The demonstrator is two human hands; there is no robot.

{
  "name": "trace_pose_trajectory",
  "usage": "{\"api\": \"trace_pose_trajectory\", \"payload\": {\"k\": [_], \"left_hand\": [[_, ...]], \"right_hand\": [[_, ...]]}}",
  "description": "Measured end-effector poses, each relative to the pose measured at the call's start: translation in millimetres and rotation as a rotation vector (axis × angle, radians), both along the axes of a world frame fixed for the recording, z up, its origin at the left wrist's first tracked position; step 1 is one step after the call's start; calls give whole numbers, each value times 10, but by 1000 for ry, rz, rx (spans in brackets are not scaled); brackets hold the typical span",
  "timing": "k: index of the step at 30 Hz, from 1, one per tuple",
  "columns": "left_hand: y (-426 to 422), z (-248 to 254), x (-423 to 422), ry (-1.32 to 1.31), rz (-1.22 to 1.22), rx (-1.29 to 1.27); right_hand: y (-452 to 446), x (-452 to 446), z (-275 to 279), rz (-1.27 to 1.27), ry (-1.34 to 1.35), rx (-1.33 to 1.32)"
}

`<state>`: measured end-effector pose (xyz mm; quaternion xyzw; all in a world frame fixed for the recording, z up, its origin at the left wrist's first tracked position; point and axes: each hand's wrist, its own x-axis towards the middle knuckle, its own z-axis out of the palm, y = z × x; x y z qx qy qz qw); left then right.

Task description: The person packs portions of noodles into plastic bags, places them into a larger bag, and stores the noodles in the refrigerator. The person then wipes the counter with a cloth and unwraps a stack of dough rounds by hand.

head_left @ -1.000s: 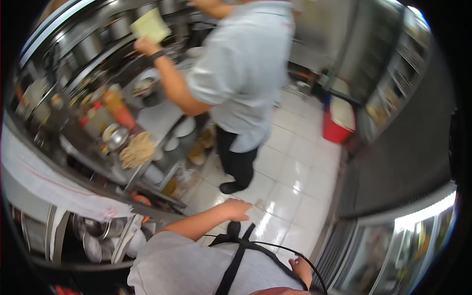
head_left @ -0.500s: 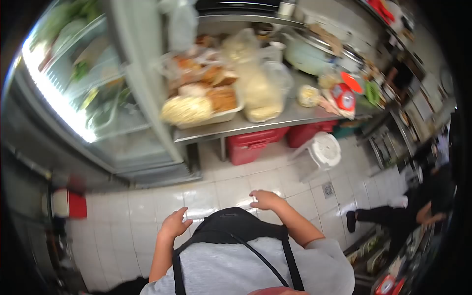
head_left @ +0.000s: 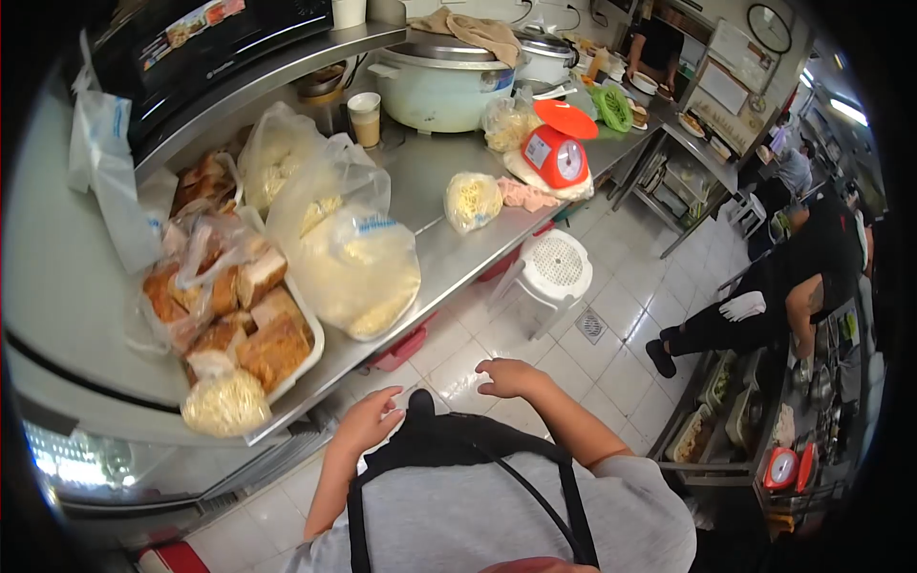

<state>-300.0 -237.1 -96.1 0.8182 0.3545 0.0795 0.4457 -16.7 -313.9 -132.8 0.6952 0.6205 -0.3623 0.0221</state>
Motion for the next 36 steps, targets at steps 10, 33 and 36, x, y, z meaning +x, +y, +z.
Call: {"api": "trace_pose_trajectory", "payload": {"k": [10,33,36], "left_hand": [[1221,240,1391,-314,-193,-186],[2317,1006,3196,-204,812,-49],[2311,1310,3271,-122,744,118]], "right_hand": [[1278,1458,571,-276,-79,238],[3323,2643,1523,177,43,677],[3113,2690,1870,64,227,741]]}}
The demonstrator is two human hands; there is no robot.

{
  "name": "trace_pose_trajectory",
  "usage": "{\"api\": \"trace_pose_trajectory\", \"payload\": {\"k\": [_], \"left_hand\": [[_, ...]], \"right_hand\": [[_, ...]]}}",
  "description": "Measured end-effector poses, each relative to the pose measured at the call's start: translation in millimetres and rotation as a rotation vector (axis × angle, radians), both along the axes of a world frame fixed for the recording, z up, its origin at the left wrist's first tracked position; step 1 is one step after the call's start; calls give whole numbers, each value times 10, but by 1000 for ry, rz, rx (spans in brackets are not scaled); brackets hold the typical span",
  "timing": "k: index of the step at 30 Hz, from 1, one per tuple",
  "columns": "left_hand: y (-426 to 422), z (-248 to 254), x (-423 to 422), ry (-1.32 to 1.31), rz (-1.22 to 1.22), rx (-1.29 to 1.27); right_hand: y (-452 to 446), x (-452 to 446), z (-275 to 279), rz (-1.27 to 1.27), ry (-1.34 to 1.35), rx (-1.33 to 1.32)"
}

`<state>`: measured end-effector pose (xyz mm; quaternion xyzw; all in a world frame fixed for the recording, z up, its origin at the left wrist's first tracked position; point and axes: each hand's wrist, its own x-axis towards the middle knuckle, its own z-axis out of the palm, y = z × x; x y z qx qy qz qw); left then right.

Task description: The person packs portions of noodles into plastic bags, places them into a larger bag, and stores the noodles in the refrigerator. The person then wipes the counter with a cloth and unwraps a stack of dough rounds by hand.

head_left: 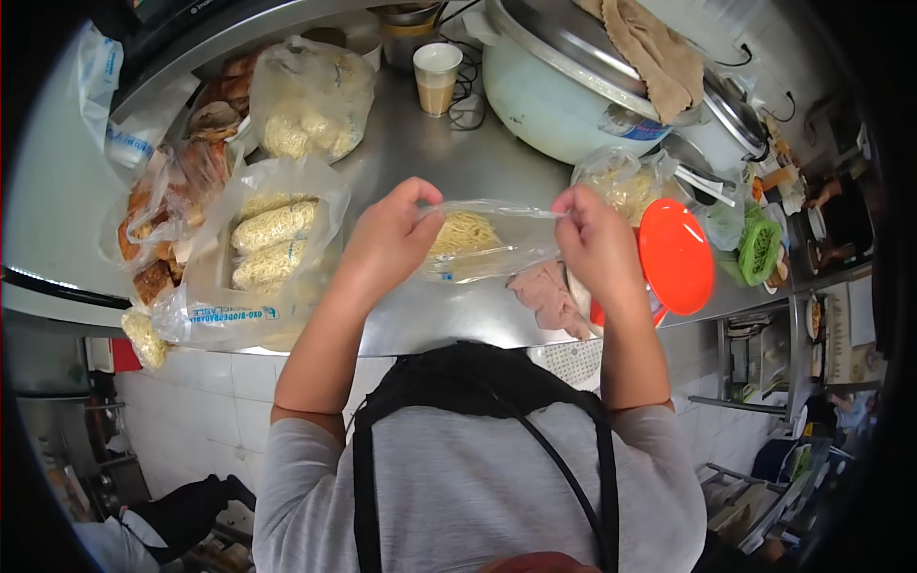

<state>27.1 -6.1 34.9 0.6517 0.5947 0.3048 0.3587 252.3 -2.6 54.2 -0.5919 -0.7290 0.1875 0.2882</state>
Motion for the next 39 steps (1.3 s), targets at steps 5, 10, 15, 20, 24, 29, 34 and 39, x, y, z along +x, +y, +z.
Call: {"api": "trace_pose_trajectory", "payload": {"k": [5,10,15,20,24,29,34,39], "left_hand": [[101,-490,-318,372,14,139],[-47,214,-408,225,217,223],[-60,-626,-791,622,-74,200],[-192,-10,-675,232,143,14],[-237,-173,-730,173,71,-78],[-296,-81,-682,-10,77,7],[-324,-93,-697,-166,30,9],[-228,-863,-668,-678,239,228]], "right_hand": [[110,-157,-466,103,-183,27],[-130,-359,70,76,71,270],[51,-295,-283,228,-255,148],[105,-180,-214,257,146,57],[-21,-31,-697,383,420,-205],[-12,57,-728,622,591,-300],[217,-190,-1458,605,96,-125],[437,-764,-1573,701,106,-358]]}}
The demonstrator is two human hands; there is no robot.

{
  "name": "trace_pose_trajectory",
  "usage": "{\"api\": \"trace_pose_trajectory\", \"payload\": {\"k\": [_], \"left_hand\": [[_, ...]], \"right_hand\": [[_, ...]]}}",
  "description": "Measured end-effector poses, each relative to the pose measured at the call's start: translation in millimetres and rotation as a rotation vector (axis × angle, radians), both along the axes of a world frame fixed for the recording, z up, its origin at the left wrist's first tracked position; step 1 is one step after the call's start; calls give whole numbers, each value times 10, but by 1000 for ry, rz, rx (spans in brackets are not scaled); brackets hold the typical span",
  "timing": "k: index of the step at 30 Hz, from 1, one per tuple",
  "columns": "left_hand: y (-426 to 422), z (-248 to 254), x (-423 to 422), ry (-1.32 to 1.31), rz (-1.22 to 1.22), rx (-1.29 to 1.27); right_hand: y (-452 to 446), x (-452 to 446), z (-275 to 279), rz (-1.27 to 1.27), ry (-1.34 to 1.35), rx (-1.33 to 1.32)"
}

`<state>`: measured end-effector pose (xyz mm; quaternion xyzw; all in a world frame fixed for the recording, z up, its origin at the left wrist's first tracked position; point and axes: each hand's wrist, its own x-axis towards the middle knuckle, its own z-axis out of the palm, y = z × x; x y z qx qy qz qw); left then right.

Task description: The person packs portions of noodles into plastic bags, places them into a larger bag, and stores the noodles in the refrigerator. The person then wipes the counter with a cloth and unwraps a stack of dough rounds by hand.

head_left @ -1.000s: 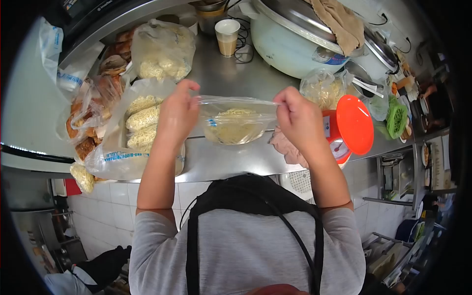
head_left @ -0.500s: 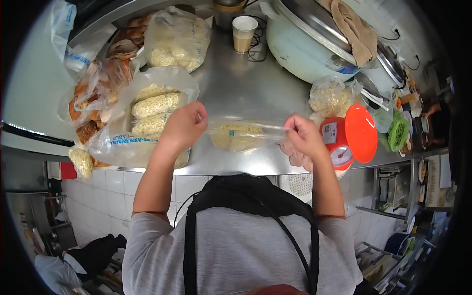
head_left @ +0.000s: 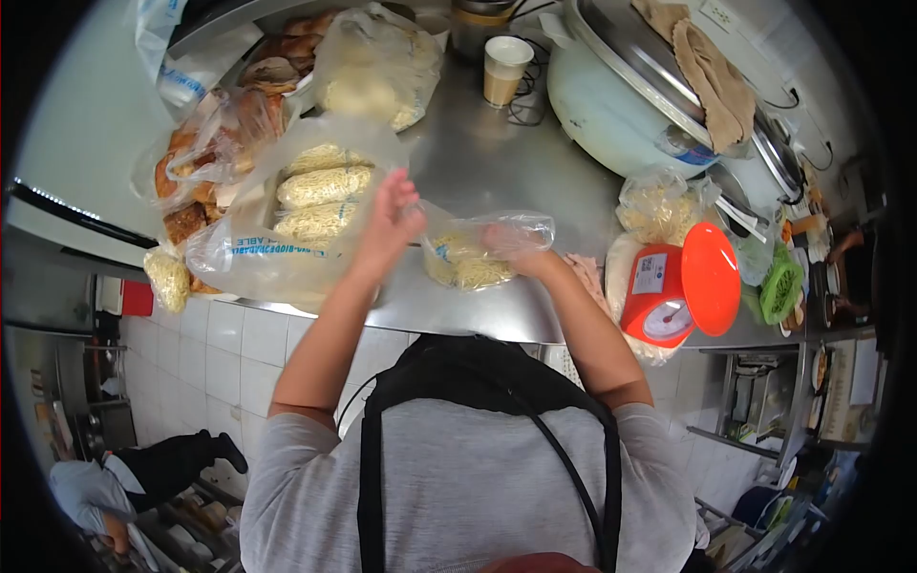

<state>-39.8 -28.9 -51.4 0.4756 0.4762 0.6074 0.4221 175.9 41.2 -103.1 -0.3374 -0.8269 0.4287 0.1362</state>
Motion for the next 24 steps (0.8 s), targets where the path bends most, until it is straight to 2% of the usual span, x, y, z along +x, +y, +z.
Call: {"api": "trace_pose_trajectory", "payload": {"k": [1,2,3,4,7,10,13,15,16,19,22,24], "left_hand": [[-4,-277,25,129,-13,-68],[-7,-546,57,256,-29,-139],[47,-760,92,302,-89,-107],[75,-789,165,347,-152,-77],[233,-625,410,770,-112,42],[439,-802,417,680,-245,291],[305,-1166,412,942,-133,420],[204,-1132,448,836,-147,372],[140,-1103,460,784,-157,343],[53,-1160,399,1018,-223,370],[-86,-1122,399,891,-155,388],[-162,-1076,450,997,-163,329]], "right_hand": [[37,-53,72,-34,-18,-99],[122,-56,-27,-13,11,77],[224,-20,-222,3,38,249],[254,-18,-255,17,63,418],[220,-83,-81,-329,417,-197],[-14,-52,53,-364,186,98],[-231,129,-168,-122,232,484],[-388,104,-153,-231,201,608],[-430,106,-154,-238,157,640],[-442,133,-162,-149,-21,700],[-546,154,-292,-81,55,800],[-653,174,-333,-93,98,696]]}}
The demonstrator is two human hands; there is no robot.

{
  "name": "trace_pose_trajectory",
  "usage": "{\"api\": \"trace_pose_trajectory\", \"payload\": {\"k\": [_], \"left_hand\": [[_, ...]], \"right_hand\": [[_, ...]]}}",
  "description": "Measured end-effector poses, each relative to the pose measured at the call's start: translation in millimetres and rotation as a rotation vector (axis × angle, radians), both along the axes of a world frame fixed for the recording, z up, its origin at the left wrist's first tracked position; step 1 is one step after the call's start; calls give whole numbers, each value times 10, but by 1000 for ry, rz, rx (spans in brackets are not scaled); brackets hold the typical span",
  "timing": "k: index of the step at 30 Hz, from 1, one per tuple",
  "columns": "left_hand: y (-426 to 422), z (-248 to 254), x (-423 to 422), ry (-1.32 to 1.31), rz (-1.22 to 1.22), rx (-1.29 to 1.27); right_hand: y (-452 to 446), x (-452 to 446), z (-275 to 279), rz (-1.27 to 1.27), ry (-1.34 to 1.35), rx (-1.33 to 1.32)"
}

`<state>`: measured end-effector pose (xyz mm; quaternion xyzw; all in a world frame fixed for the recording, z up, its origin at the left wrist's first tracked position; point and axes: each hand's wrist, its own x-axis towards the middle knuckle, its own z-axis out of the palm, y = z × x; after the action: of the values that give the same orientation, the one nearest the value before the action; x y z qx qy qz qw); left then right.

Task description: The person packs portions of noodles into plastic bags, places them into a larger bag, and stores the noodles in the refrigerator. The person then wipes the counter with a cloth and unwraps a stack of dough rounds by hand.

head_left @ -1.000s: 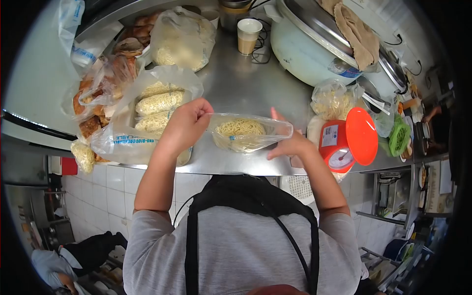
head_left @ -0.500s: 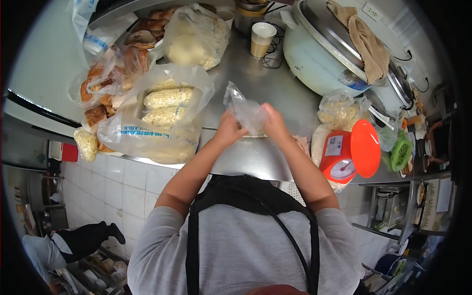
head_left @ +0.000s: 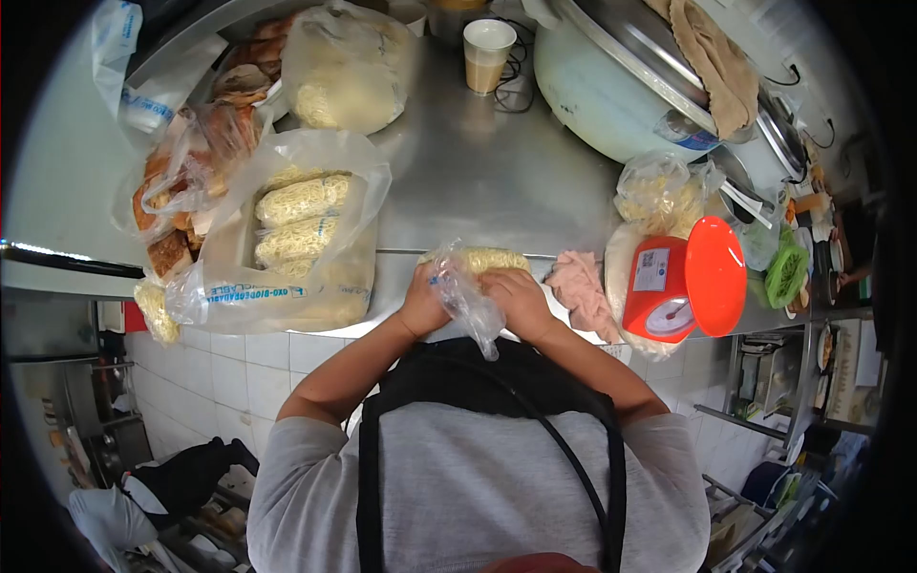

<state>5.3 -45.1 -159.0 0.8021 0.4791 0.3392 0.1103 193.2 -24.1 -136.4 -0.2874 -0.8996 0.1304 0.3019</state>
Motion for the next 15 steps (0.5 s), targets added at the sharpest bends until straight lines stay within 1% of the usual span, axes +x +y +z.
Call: {"api": "trace_pose_trajectory", "payload": {"k": [1,2,4,5,7,8,10,13,15], "left_hand": [[-25,-5,36,50,18,-23],[-50,-51,70,29,43,-26],[-85,-108,142,-14,98,-30],[-69,-122,163,12,93,-33],[28,24,178,71,83,-40],[59,56,187,88,129,-96],[138,90,218,119,227,-206],[319,73,244,246,330,-479],[407,49,267,293,317,-503]], "right_hand": [[-33,8,-9,6,21,-54],[-44,-4,-25,-22,29,-30],[-22,-68,-45,-146,-25,-111],[17,-96,-56,-206,-52,-147],[133,-149,-95,-258,-147,-315],[199,-176,-116,-283,-195,-399],[331,-209,-130,-303,-172,-484],[519,-255,-25,-421,-466,-657],[591,-319,-16,-480,-523,-718]]}}
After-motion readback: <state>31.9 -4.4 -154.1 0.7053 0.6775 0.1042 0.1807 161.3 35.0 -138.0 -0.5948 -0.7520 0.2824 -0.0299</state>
